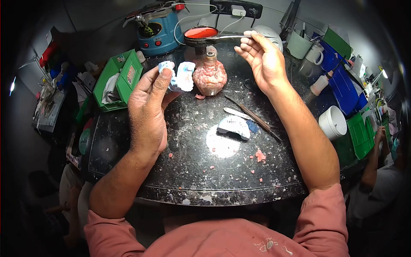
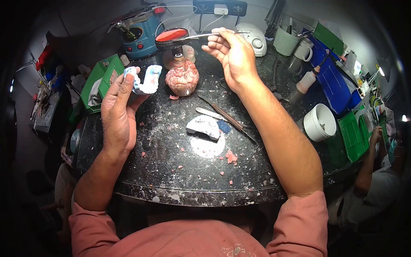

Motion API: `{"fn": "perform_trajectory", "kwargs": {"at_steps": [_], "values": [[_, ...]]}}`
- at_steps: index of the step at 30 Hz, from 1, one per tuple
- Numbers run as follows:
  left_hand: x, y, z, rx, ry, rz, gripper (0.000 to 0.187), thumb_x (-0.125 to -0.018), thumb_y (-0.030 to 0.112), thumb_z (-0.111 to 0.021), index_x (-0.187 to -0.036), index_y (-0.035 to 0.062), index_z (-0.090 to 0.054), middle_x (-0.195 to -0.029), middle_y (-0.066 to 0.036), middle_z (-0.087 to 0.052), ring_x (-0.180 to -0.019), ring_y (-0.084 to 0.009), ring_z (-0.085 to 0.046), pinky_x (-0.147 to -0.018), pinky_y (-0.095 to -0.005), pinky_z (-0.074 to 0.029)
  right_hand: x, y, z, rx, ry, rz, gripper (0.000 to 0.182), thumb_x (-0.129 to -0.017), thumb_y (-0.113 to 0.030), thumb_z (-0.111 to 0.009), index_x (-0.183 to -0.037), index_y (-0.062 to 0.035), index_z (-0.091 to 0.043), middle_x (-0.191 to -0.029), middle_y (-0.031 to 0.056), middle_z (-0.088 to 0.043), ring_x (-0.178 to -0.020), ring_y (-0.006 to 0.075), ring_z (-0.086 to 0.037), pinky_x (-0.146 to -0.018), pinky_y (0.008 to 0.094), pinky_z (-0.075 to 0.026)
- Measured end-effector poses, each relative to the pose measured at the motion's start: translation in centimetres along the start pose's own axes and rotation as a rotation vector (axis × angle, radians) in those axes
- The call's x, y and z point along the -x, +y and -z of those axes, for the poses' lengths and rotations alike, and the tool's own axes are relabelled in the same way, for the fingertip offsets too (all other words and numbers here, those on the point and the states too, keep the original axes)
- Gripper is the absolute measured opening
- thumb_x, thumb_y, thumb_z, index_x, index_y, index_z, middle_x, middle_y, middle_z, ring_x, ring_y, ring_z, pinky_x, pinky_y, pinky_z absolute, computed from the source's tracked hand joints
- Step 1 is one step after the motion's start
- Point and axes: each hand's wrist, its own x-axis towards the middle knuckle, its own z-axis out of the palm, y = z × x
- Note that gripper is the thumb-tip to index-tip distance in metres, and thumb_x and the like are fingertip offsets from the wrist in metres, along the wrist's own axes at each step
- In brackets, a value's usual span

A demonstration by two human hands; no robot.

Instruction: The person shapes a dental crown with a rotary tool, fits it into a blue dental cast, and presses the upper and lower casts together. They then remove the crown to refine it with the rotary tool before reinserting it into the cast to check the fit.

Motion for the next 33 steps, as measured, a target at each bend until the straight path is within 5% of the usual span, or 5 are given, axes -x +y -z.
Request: {"fn": "perform_trajectory", "kwargs": {"at_steps": [33], "values": [[0.25,-0.06,-0.14,-0.021,-0.038,0.014,0.026,-0.096,0.024,-0.055,-0.115,0.0072,-0.061,-0.111,-0.002,-0.061,-0.101,-0.009,-0.056,-0.087,-0.0287,-0.045,0.86,0.01,0.77,0.134,-0.049,0.037,0.021,-0.096,-0.017,-0.049,-0.102,0.0011,-0.058,-0.09,0.009,-0.06,-0.083,0.016,-0.061,-0.078,0.0342,-0.055]]}}
